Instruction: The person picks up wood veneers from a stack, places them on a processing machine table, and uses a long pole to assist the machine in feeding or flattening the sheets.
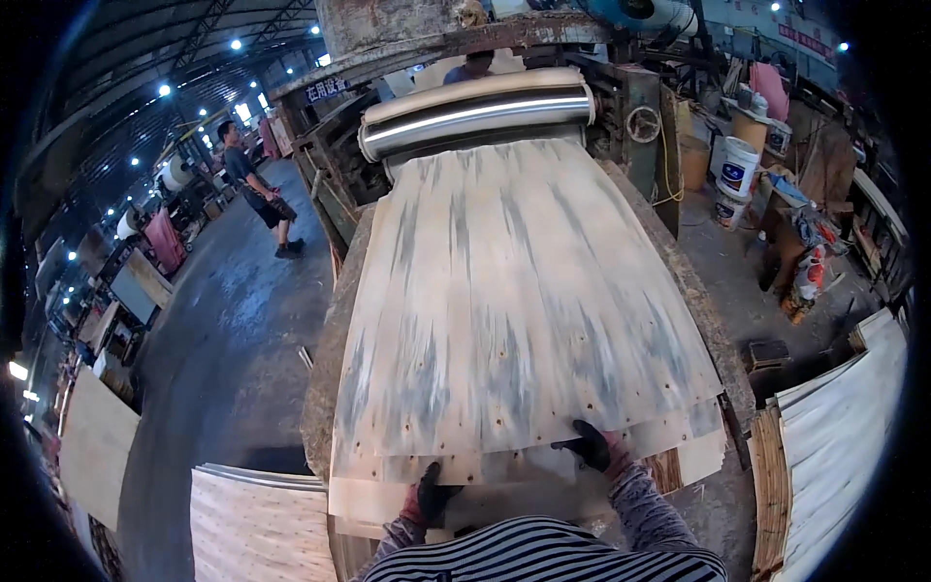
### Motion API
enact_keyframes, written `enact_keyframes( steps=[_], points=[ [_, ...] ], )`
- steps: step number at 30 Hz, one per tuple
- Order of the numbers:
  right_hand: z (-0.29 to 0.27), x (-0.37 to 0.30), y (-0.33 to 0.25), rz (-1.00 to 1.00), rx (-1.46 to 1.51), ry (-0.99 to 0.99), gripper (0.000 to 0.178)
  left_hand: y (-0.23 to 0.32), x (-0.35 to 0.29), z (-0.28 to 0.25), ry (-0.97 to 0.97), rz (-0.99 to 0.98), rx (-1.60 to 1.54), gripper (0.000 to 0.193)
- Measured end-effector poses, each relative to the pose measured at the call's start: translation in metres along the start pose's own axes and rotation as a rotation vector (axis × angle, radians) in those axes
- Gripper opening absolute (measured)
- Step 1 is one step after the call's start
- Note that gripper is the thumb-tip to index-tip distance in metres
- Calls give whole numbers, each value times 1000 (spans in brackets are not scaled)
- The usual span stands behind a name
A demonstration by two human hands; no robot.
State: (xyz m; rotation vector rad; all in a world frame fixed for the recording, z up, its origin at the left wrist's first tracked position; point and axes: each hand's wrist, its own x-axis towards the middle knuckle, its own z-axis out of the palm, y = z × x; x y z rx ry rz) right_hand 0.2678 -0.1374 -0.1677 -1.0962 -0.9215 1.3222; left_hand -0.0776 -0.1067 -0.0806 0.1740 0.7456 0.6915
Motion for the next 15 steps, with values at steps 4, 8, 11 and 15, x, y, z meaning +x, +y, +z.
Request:
enact_keyframes(
  steps=[4,8,11,15],
  points=[
    [-3,-5,5,67,-203,-42,28,-9,5,-22,-43,659,1284,45],
    [-3,4,7,393,339,8,28,-17,25,-92,73,750,1731,48],
    [-7,-1,8,360,417,-20,31,-15,20,-49,87,352,863,47],
    [-26,0,61,-169,-282,-40,31,-15,16,-30,97,112,246,48]
  ],
)
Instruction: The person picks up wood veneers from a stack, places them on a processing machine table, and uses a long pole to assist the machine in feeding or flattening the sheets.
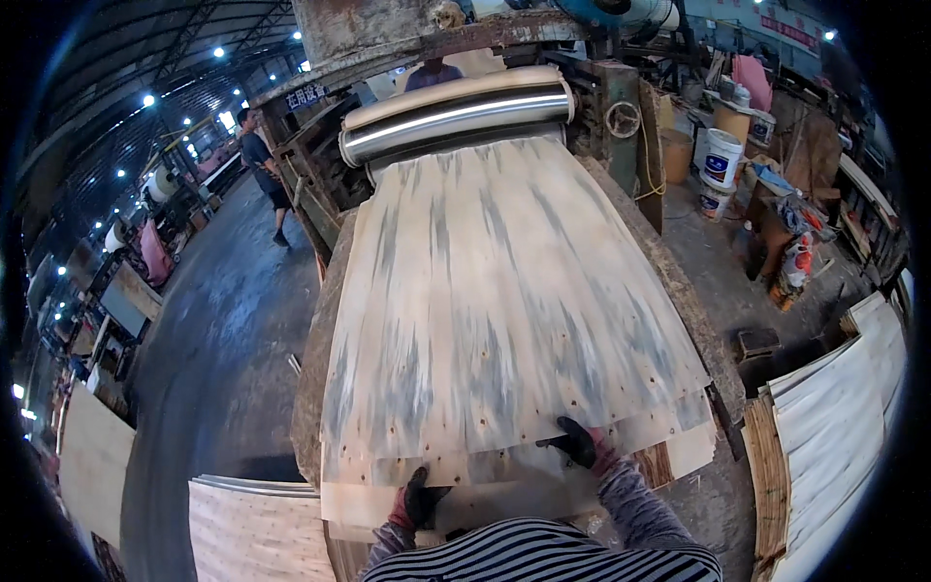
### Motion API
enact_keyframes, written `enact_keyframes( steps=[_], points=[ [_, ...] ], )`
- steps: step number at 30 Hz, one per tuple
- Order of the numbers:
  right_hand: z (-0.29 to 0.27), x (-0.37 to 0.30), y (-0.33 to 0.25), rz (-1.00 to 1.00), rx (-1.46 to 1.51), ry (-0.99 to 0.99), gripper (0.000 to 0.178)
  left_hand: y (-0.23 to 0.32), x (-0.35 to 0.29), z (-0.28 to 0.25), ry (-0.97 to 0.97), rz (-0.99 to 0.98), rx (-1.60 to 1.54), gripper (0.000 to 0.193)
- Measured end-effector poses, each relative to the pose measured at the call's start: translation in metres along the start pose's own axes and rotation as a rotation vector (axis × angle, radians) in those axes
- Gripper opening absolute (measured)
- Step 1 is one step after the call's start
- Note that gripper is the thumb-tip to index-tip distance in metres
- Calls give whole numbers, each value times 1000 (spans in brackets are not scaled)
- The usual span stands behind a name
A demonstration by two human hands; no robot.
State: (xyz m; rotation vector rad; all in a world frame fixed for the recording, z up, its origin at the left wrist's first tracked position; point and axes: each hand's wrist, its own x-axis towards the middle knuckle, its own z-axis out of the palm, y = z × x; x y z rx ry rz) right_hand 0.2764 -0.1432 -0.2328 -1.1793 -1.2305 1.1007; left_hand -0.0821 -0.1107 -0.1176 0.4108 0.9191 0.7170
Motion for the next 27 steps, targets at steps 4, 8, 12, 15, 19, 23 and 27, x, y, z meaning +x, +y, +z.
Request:
enact_keyframes(
  steps=[4,8,12,15,19,23,27],
  points=[
    [19,12,-71,341,591,200,32,2,-5,0,8,-18,-56,48],
    [42,19,-128,459,1251,219,38,5,-8,-1,20,-33,-49,47],
    [49,18,-104,753,1339,27,41,5,-10,-2,29,-39,-49,46],
    [53,26,-106,732,1339,98,41,7,-13,1,44,-52,-68,46],
    [48,23,-87,211,532,-99,38,15,-16,23,79,-73,-91,45],
    [45,36,-105,712,1025,207,33,17,-18,26,15,-102,-139,45],
    [41,33,-62,724,1020,128,35,9,-12,14,-34,51,94,40]
  ],
)
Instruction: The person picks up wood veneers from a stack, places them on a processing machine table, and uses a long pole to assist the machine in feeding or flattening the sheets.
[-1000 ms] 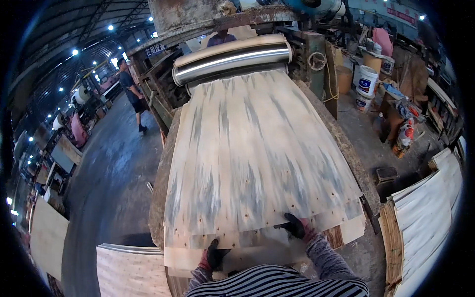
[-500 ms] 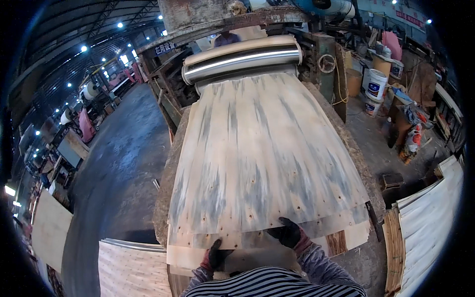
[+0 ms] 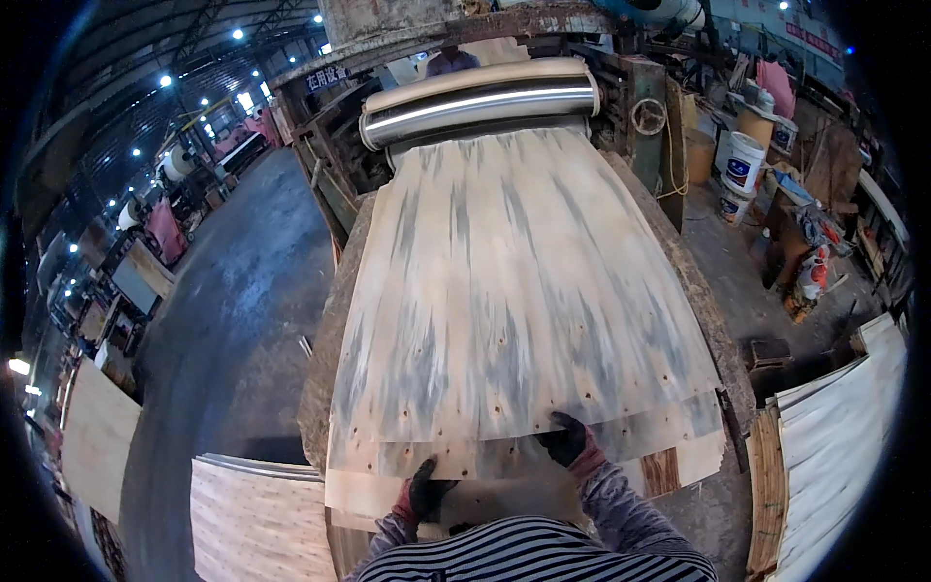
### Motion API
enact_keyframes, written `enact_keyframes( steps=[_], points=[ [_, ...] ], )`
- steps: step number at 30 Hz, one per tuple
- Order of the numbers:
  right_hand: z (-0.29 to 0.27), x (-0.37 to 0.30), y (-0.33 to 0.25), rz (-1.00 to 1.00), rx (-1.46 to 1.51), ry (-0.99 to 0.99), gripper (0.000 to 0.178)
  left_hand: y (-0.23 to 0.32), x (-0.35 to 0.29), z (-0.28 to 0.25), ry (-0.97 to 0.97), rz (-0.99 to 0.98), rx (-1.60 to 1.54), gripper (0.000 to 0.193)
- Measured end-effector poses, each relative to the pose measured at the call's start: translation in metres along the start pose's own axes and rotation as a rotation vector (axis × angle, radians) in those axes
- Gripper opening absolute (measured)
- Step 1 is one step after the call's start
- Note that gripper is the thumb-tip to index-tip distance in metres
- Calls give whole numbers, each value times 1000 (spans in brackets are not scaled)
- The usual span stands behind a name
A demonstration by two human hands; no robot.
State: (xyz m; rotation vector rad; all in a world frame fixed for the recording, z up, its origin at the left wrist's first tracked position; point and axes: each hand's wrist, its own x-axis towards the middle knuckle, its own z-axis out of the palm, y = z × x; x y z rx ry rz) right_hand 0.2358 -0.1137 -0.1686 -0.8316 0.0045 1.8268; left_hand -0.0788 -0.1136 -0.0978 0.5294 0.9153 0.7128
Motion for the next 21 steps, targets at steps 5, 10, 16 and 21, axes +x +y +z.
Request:
enact_keyframes(
  steps=[5,10,16,21],
  points=[
    [-25,14,9,-20,-41,149,29,13,-10,20,70,-69,-176,37],
    [-14,10,10,-30,95,105,26,15,-6,10,-33,-219,-402,38],
    [14,-7,7,-53,131,81,21,17,-12,17,-33,-229,-406,39],
    [-2,1,6,-45,78,81,22,20,-14,19,-47,-248,-429,41]
  ],
)
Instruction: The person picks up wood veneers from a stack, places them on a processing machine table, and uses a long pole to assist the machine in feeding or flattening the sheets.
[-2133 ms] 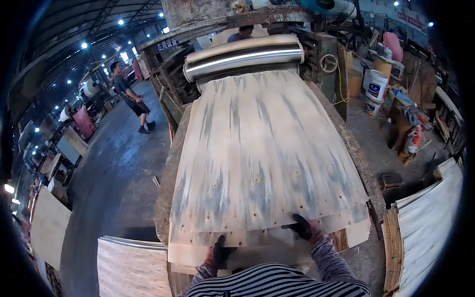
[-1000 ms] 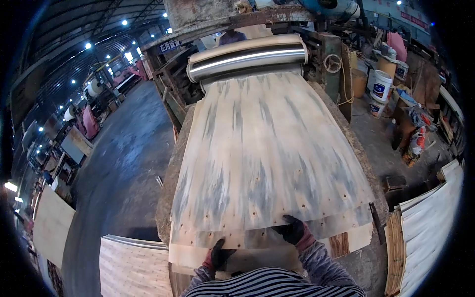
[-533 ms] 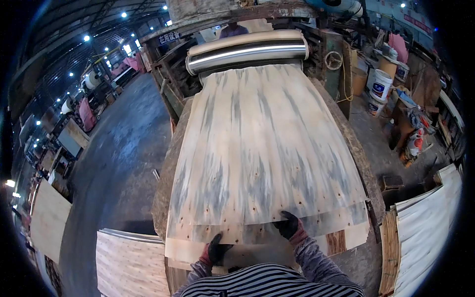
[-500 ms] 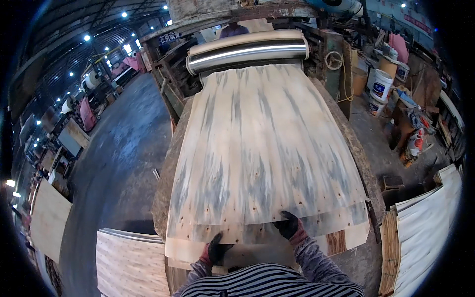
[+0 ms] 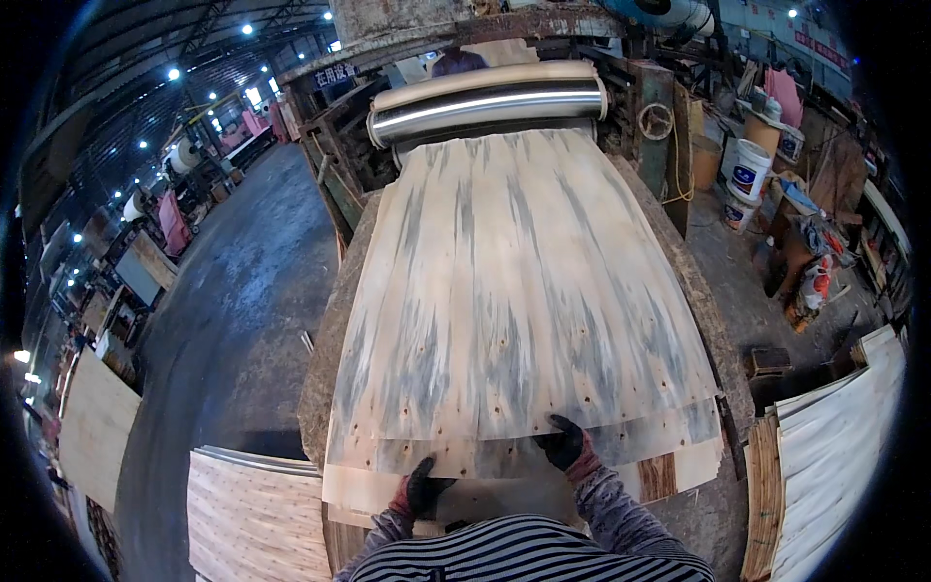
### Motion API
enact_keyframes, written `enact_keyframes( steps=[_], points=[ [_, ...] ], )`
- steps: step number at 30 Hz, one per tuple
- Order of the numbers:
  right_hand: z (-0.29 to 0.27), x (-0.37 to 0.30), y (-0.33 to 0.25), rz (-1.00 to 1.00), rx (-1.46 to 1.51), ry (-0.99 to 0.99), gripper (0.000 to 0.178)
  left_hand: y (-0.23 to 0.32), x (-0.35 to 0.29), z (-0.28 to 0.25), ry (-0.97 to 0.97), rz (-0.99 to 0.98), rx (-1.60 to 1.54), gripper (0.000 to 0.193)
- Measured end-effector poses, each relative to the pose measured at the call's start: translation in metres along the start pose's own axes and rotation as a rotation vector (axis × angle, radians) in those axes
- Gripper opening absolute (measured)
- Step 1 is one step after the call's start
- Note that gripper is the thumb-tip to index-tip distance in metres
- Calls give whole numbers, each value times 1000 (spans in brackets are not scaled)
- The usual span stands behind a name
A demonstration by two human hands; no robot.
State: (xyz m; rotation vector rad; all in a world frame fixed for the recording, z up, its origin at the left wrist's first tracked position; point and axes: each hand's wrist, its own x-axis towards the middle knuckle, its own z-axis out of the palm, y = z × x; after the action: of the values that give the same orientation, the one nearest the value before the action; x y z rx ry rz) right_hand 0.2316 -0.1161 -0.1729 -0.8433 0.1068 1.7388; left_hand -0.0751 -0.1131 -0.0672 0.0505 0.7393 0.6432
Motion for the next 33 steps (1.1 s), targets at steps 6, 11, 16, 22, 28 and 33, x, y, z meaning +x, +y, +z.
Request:
enact_keyframes(
  steps=[6,11,16,22,28,33],
  points=[
    [12,-3,7,-64,130,-114,28,2,-7,9,-60,-58,-58,44],
    [19,-11,-2,58,167,-258,34,-6,0,-7,-32,29,26,39],
    [47,-31,-8,-71,59,-302,39,-12,7,-22,21,398,648,42],
    [60,-2,-23,-512,-300,-398,41,-9,13,-32,114,138,240,45],
    [56,43,-62,-187,-117,-562,36,-12,42,-103,-40,247,680,47],
    [48,64,-44,-311,-42,-421,31,-12,51,-123,-151,479,979,45]
  ],
)
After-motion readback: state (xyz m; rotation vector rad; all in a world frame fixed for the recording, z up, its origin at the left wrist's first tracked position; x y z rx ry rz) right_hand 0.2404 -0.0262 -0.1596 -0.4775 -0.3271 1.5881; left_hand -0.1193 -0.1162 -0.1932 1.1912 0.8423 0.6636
